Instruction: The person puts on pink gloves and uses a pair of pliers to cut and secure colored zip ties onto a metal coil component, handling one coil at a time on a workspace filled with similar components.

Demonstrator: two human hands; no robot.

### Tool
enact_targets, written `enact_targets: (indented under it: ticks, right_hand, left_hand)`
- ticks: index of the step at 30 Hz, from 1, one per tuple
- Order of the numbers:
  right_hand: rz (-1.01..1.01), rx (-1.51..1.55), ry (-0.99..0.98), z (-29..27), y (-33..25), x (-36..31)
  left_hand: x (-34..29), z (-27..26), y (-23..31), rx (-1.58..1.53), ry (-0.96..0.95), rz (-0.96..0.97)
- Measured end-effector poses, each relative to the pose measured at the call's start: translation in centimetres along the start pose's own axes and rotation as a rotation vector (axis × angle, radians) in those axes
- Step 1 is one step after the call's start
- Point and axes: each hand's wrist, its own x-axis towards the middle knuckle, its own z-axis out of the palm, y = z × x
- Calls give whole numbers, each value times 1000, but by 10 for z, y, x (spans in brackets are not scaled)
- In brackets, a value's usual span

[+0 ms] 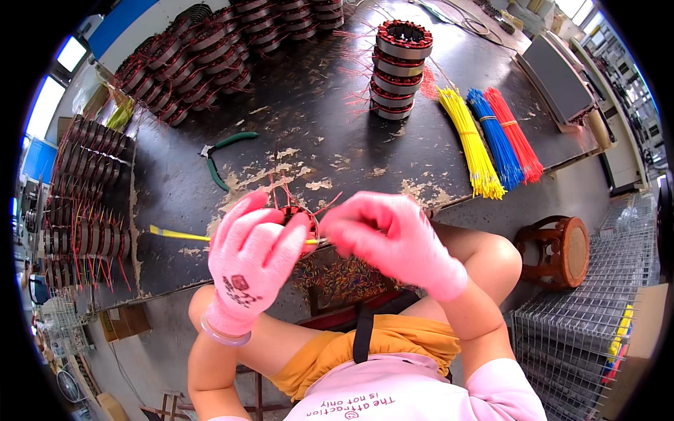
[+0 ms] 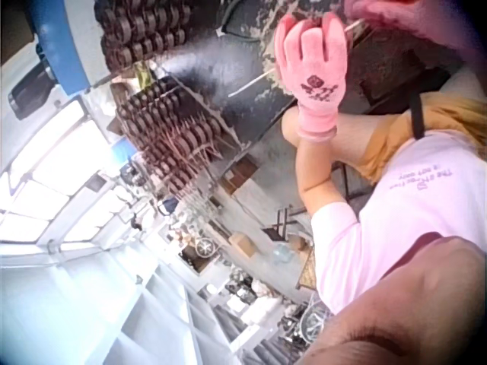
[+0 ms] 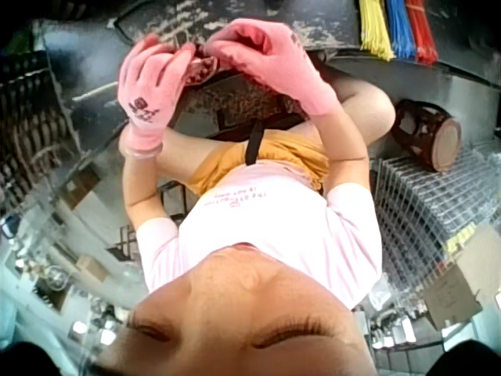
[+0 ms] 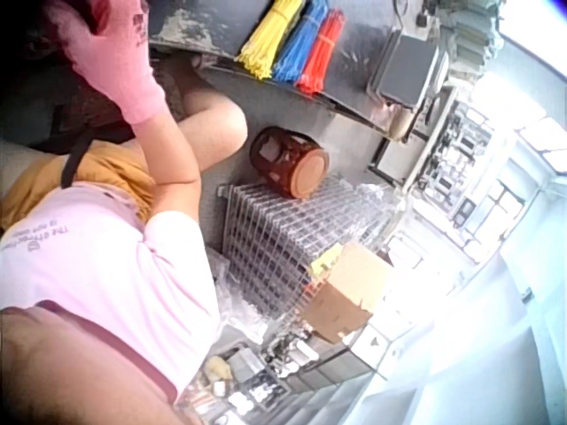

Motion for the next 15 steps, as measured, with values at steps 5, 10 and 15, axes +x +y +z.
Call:
enact_targets:
  ticks: [5, 10, 15]
  right_hand:
    - [-532, -1148, 90, -15, 76, 44]
    - [-332, -1391, -81, 2, 83, 25]
    - [-127, -1026, -10, 18, 107, -1]
  left_hand:
    - [-22, 40, -3, -409, -77, -624]
    - [-51, 89, -9, -453, -127, -713]
    - [-53, 88, -12, -450, -148, -612]
